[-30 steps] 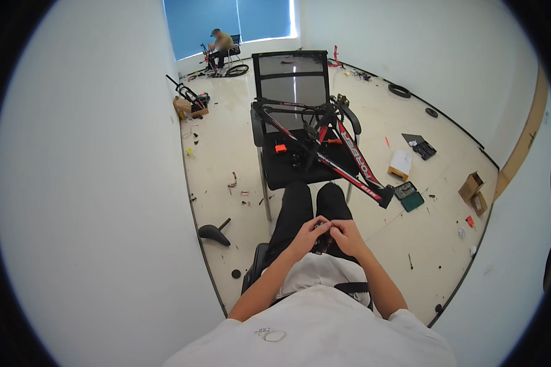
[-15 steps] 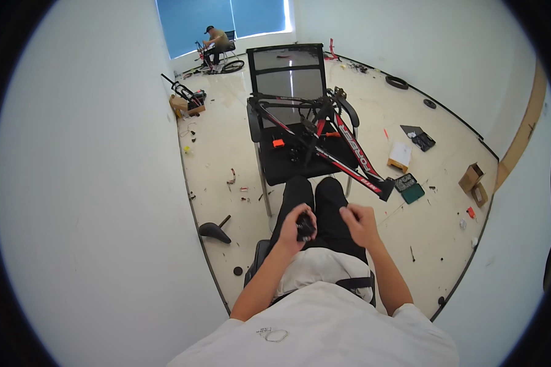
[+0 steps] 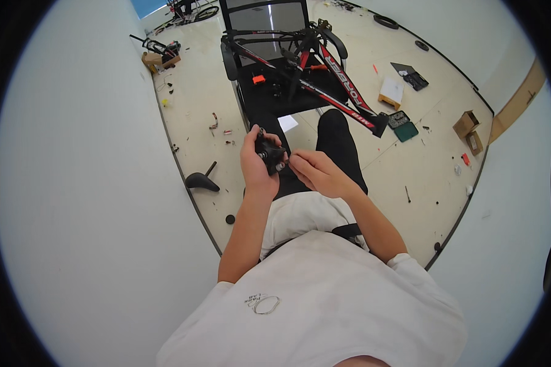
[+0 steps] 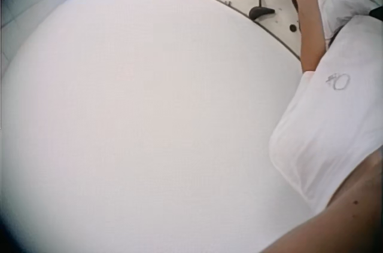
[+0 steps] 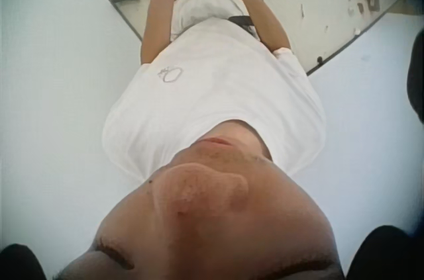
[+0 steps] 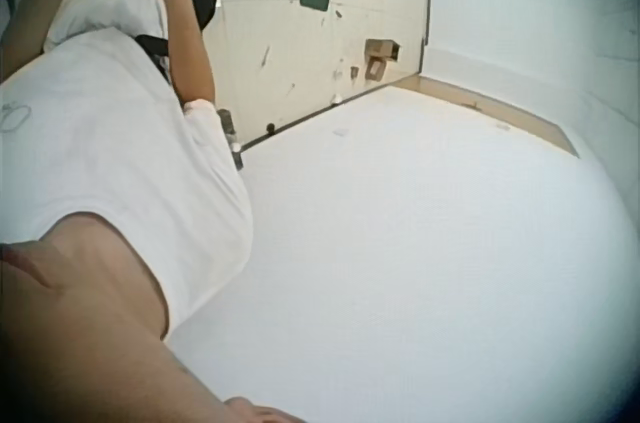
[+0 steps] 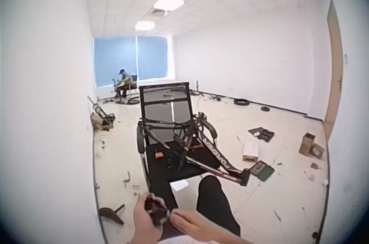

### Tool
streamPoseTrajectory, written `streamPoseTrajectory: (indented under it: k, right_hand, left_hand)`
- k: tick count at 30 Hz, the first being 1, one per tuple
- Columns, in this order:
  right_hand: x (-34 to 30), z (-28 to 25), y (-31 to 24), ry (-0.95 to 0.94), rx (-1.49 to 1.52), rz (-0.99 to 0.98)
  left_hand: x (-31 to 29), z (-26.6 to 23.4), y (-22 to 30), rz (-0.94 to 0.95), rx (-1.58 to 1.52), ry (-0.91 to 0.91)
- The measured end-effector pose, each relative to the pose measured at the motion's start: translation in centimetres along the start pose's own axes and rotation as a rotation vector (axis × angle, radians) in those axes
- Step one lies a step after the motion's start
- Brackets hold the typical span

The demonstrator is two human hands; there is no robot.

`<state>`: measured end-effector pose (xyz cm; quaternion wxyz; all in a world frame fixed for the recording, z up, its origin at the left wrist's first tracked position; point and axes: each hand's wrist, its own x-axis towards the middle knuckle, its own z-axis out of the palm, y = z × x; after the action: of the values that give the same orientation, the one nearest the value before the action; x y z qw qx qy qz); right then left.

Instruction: The person sits in a chair and assembles a bicycle derailleur, using an Allen key to tighten screws and attach components. The person holds the derailleur in their hands and manipulates small parts while seated.

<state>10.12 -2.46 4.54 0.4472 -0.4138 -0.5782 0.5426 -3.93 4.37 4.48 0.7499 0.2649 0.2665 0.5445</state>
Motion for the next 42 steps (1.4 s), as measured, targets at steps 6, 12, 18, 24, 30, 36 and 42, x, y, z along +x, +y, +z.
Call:
streamPoseTrajectory:
  k: [6, 12, 18, 24, 30, 36, 42]
  right_hand:
    - [0.0, -0.5, 1.1, -0.022, -0.105, -0.043]
    - [0.2, -0.4, 1.4, 0.01, -0.298, -0.184]
    - [0.4, -1.4, 1.1, -0.063, -0.537, -0.157]
    - [-0.1, -0.9, 2.2, -0.022, -0.374, -0.117]
    - [-0.4, 0.1, 2.5, -0.003, -0.096, 0.026]
    - [-0.9, -0.3, 1.8, -0.106, 0.223, 0.236]
    - [-1.3, -1.5, 1.5, -0.178, 0.455, 0.431]
  left_hand:
    - [-0.2, 0.1, -0.7, 0.017, -0.007, 0.039]
    - [0.0, 0.2, -0.8, 0.015, -0.026, 0.08]
    - [0.6, -0.4, -1.8, 0.057, 0.026, 0.114]
    - [-0.2, 0.1, -2.7, 0.178, 0.024, 0.212]
    - [-2.2, 1.0, -3.5, 0.528, 0.127, 0.211]
    - [-1.6, -0.3, -5.4, 1.043, 0.496, -0.058]
    - [-1.2, -0.9, -4.8, 1.363, 0.706, -0.35]
